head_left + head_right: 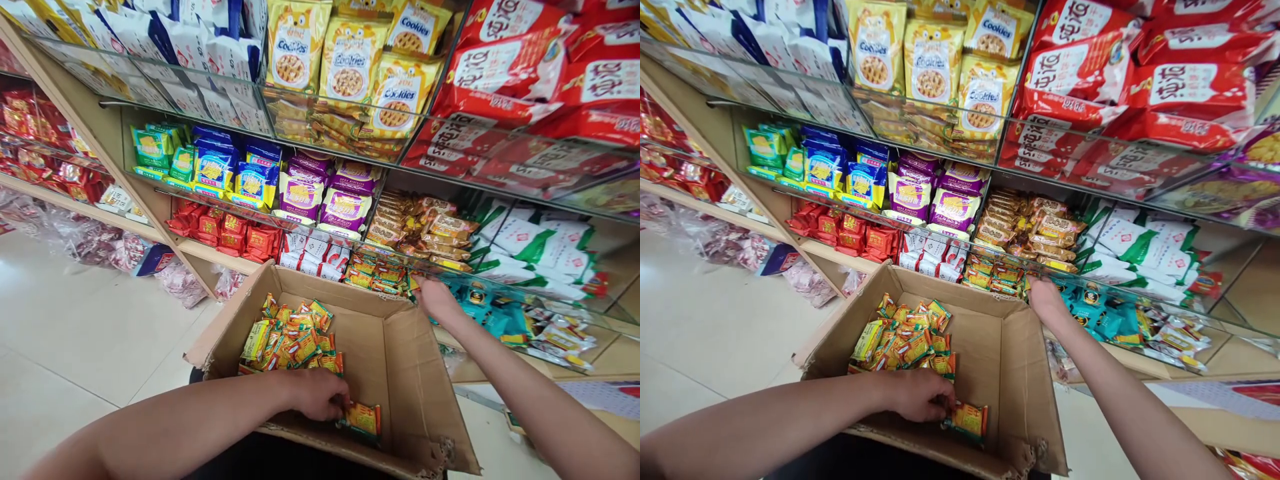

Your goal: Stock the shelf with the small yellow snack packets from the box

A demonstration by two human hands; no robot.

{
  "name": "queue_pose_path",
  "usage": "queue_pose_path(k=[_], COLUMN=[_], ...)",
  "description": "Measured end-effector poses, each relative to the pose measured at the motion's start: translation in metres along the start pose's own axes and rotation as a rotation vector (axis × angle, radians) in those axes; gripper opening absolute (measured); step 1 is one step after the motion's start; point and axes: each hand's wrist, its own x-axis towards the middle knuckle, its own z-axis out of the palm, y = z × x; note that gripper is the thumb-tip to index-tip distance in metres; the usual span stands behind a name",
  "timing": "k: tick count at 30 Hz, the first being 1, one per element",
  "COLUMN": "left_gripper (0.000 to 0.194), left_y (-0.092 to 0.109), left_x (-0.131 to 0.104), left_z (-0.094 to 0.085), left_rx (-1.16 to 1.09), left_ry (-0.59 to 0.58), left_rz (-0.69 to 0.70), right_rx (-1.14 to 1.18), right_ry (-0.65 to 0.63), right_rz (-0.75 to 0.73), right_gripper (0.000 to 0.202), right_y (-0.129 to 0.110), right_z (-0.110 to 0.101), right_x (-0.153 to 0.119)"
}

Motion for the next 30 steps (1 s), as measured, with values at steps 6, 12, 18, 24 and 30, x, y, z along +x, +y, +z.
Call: queue_pose_path(k=[6,12,18,24,30], left_gripper=[0.029,0.025,0.026,0.063,0.063], left_y=[-0.003,-0.01,-0.014,-0.026,-0.031], left_x=[0.002,0.005,0.007,0.003,-0.004], left_z=[0.001,0.0,-0.028,-0.044,-0.045], left_rx=[0.036,0.056,0.17,0.158,0.169], left_ry=[0.002,0.046,0.412,0.382,0.289], left_rz=[-0.031,0.018,0.042,-0.458,-0.477], right_rx=[-0.229,-0.184,-0.12,-0.102,-0.144], right_ry=[-0.057,-0.007,-0.007,-0.032,-0.003], right_rz=[-0.024,0.094,0.175,0.139,0.025], right_gripper=[0.031,0.03,0.03,0.031,0.031], right_y=[-0.017,-0.019,-0.025,-0.025,-0.02], right_z=[-0.001,0.01,0.013,0.008,-0.001], right_x=[0.015,0.029,0.038,0.034,0.018])
